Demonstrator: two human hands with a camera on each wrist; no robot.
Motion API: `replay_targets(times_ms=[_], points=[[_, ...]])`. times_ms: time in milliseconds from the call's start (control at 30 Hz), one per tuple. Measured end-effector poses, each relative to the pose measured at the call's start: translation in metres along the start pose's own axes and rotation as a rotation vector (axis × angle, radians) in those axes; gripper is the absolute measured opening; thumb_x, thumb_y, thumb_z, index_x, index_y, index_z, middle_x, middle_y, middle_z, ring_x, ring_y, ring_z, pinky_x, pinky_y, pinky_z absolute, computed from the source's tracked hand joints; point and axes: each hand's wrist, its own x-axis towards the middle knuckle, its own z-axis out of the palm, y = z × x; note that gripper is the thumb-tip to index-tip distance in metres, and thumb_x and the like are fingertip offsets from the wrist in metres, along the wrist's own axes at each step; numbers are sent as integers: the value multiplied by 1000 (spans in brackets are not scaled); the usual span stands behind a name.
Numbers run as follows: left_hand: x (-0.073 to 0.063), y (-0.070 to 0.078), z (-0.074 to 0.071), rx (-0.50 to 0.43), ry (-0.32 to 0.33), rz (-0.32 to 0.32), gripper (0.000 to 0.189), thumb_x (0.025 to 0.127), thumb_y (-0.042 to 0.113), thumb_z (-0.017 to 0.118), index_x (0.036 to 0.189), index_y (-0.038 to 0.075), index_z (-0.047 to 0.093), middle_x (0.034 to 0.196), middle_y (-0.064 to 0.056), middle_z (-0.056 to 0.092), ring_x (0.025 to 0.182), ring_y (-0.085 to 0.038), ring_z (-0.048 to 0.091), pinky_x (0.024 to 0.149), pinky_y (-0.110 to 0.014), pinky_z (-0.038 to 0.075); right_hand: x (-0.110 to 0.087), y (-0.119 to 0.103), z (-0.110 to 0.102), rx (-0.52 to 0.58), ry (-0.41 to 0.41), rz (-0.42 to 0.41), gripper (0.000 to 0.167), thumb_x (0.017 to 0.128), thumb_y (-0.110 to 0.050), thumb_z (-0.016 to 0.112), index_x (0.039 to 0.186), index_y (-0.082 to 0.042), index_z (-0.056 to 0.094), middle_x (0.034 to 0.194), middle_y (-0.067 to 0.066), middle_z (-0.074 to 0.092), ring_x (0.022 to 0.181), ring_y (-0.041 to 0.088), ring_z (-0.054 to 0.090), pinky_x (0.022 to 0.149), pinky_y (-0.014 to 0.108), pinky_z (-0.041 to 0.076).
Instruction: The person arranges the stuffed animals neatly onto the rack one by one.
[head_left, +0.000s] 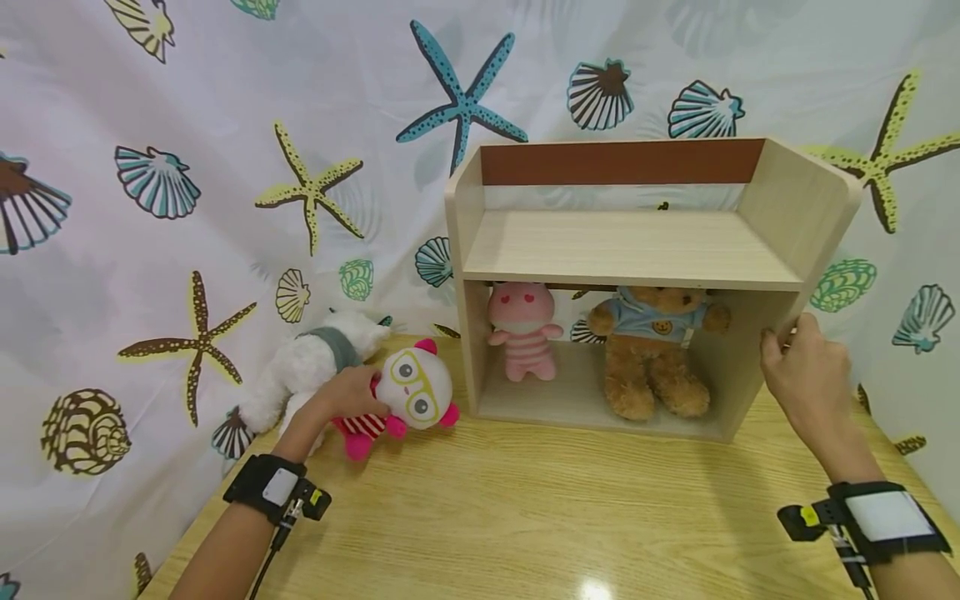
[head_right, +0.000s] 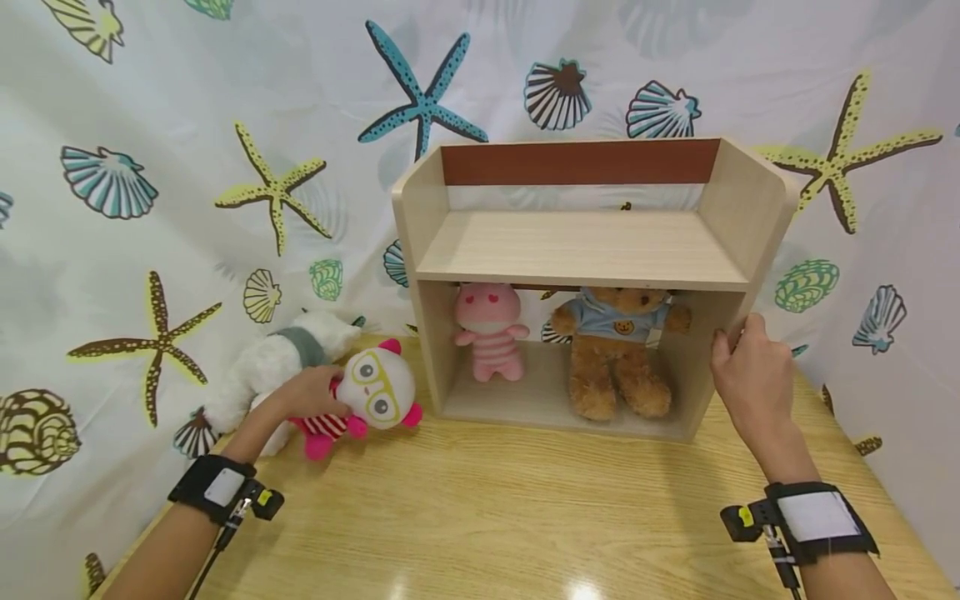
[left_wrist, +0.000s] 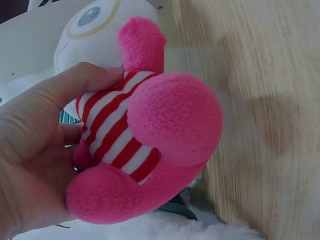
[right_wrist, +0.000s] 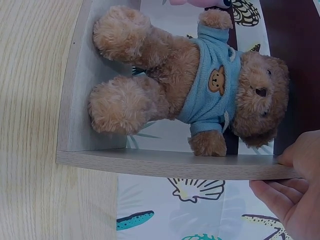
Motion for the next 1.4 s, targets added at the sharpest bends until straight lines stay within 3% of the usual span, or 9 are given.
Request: replay_targets(times_ms=[467, 767, 1400], points=[[-9, 12, -7, -56, 86, 17, 52, 74, 25, 79, 113, -4, 60, 99, -11, 65, 85, -25, 60, 76, -45, 51, 0, 1, 1, -4, 29, -14, 34, 99, -11, 52, 109, 21, 48, 86, 43, 58, 60, 52, 61, 35, 33, 36], [-13, 17, -13, -119, 146, 30, 52, 76, 20, 80, 117, -3, 59, 103, -13, 65, 89, -28, 60, 80, -47, 50, 0, 0, -1, -9, 9, 8, 37, 100, -12, 52, 115, 22, 47, 91, 45, 57, 65, 55, 62, 36, 33, 39], [-22, 26, -21, -171, 202, 50, 50, 79, 23, 80, 115, -2, 57, 102, -13, 65, 88, -27, 59, 77, -44, 51, 0, 1, 2, 2, 39, -24, 33, 99, -9, 54, 108, 22, 48, 83, 42, 58, 54, 48, 60, 34, 31, 35]])
